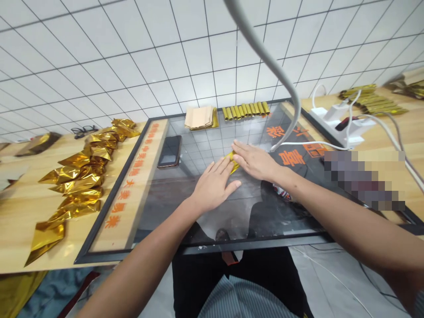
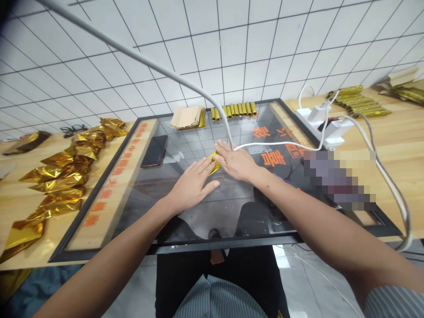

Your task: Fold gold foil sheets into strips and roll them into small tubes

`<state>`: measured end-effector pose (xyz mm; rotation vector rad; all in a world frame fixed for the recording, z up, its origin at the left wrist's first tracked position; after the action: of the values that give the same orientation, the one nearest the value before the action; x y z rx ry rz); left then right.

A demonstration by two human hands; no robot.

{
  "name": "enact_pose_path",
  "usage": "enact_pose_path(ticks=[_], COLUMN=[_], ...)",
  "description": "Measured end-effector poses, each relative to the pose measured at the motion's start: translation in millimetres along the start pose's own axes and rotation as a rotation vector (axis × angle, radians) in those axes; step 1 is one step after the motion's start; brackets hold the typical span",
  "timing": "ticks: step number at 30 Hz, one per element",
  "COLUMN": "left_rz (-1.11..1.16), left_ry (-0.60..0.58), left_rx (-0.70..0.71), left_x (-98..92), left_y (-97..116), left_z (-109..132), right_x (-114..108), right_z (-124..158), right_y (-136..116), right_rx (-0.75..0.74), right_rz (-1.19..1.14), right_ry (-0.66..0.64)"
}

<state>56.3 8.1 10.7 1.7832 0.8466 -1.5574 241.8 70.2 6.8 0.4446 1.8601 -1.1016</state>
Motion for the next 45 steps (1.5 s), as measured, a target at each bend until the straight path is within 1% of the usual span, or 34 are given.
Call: enact_pose_path(ticks=[2, 4, 5, 6, 8, 11, 16, 20, 24, 28, 32, 35, 39, 42, 45], left_rz=[0.094, 0.153, 0.148, 0.135, 0.112, 0.12, 0.147, 0.15, 0.134, 0.118, 0.162, 0.226, 0.384, 0.552, 0.752], left_ry=[0.088, 0.192, 0.223, 0.235, 0.218, 0.195, 0.205, 0.215, 0.223, 0.212, 0.214, 0.236, 0.273, 0.283, 0.268], left_rx=[-0.065, -0.211, -0.287, -0.348, -0.403, -0.401, -0.397, -0.357, -0.37, -0.356, -0.317, -0.289, -0.291, -0.348, -0.39], left_x=[-3.5, -5.5, -5.2, -4.0, -0.6, 2.1, 1.6, 4.0, 6.3, 6.1, 3.5, -1.5, -9.1, -10.2, -8.7], left_y=[-8.5, -22.9, -30.4, -36.9, -45.5, -48.4, -43.1, -40.6, -40.7, -37.5, -32.9, -29.3, -28.3, -33.5, -40.8], left_z=[-2.9, -5.4, -6.2, -6.8, -8.0, -9.0, -11.2, -13.8, -13.9, -14.1, -15.2, -15.8, -15.7, -15.3, -15.6], right_x=[-7.9, -15.0, -17.8, -19.7, -21.6, -21.3, -25.3, -31.4, -31.1, -28.8, -30.8, -34.4, -38.1, -41.4, -45.7], right_z=[1.7, 5.2, 7.0, 8.4, 9.7, 8.7, 8.0, 7.9, 5.9, 3.9, 3.9, 4.4, 5.0, 5.3, 5.5], right_y=[7.3, 13.0, 15.2, 16.9, 18.2, 16.3, 11.5, 6.3, 7.0, 9.0, 6.3, 0.0, -7.7, -8.6, -5.1], right_rx=[0.032, 0.066, 0.084, 0.096, 0.097, 0.077, 0.123, 0.054, 0.015, 0.027, 0.05, 0.012, -0.018, 0.024, 0.097], right_rz=[-0.016, -0.043, -0.055, -0.063, -0.06, -0.027, -0.042, -0.069, -0.067, -0.096, -0.089, -0.108, -0.099, -0.056, -0.074], right_ry=[0.064, 0.123, 0.144, 0.156, 0.163, 0.143, 0.109, 0.116, 0.112, 0.107, 0.114, 0.104, 0.04, 0.03, 0.068])
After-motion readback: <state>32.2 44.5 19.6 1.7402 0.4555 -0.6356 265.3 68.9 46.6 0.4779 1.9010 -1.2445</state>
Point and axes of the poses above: each hand's wrist, its own z-axis away from the middle knuckle, its own x-axis out of the palm, y = z × x, the point moved 4 cm from there along -z, towards the middle knuckle, and after that the axes turned 15 degrees about -z, right-handed, at the moved point
